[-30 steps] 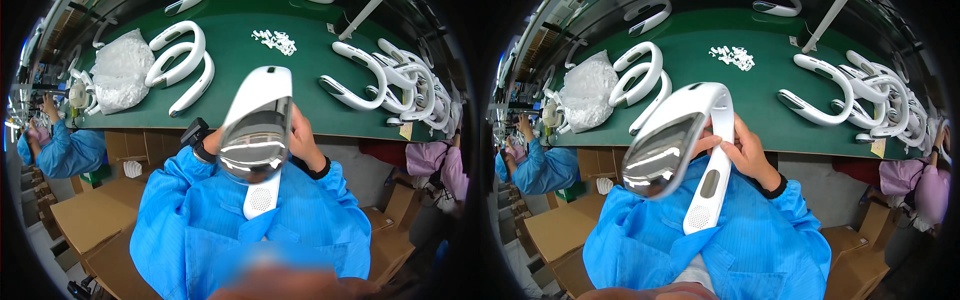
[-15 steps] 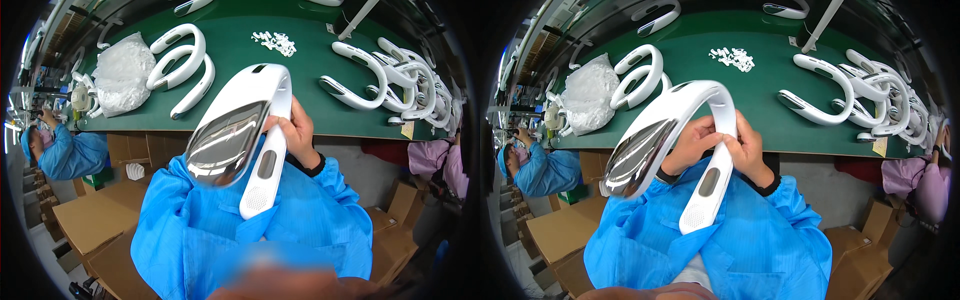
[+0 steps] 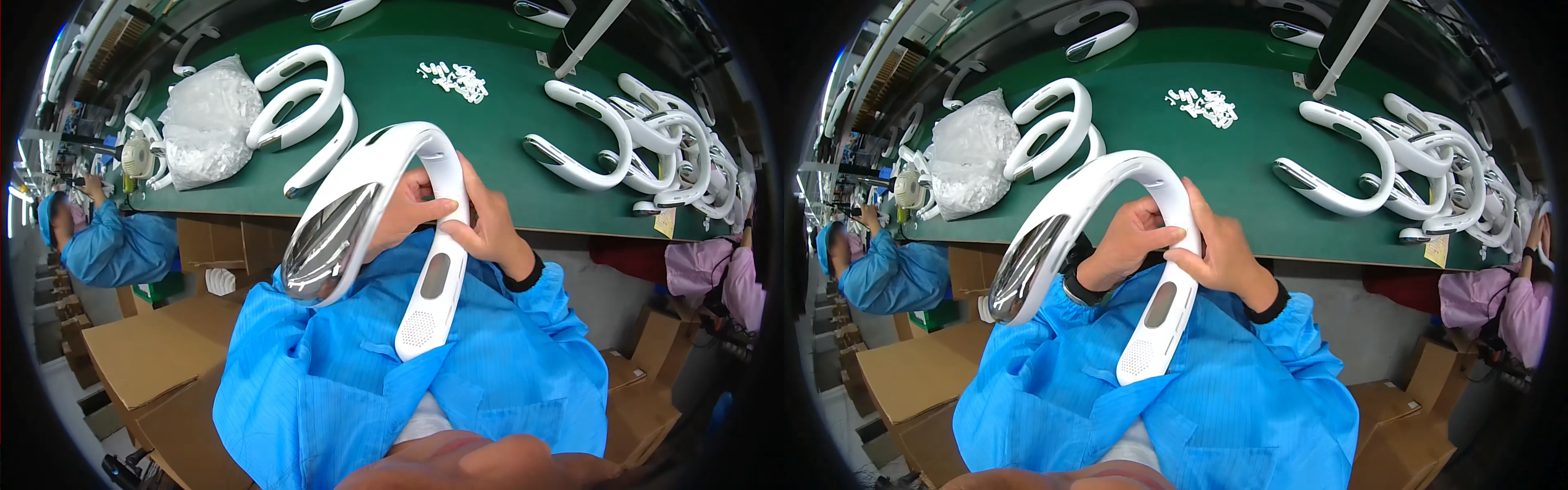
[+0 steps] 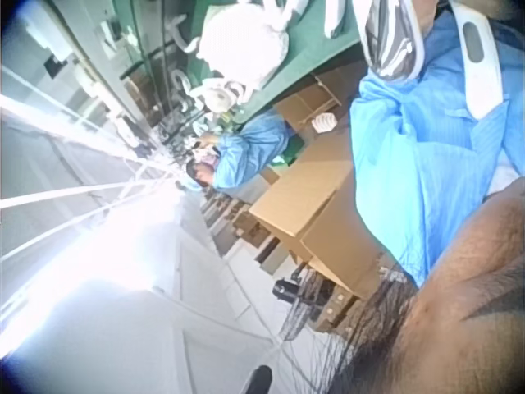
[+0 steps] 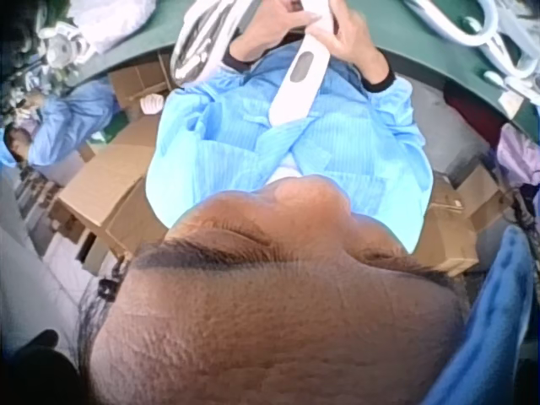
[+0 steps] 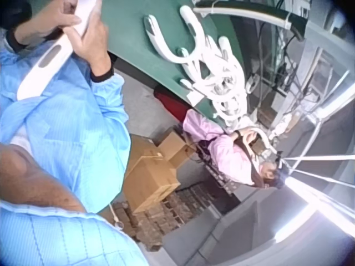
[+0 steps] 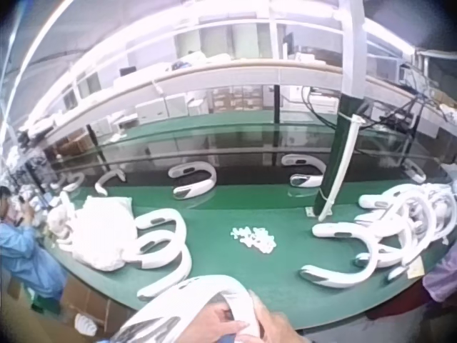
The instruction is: Assembling plastic components and internal pads for neck massagers at an industrial workstation.
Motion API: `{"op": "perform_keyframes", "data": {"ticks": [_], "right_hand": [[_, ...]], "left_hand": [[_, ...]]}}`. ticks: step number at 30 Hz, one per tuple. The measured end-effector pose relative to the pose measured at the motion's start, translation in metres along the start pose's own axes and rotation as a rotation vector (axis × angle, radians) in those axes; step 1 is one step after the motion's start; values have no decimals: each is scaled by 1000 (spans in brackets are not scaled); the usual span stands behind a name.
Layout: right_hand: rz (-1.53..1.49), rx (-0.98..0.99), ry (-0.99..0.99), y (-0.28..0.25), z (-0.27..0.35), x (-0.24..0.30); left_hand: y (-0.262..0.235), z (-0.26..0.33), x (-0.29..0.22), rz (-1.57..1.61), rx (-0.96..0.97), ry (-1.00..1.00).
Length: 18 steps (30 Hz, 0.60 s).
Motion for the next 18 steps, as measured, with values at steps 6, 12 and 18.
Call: {"op": "perform_keyframes", "data": {"ticks": [6,12,18], "right_hand": [[-21,17,115,-1,-6,-1],[72,77,108,-4,-8,2],[-18,-7,127,-1,-4,-17]], "left_hand": [[-6,-6,1,-107,-118,44],[6,-7,0,4,26,-21],[-2,-21,3,-137,14,73]]}}
Point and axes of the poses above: each hand's wrist, its own z-axis away from the middle knuckle, its own y-axis out of the palm, x = y × z, the point moved 7 cm from there along -z, towards the middle knuckle, and after that the axes turned 10 degrees about -y, right-handed, at the moved point
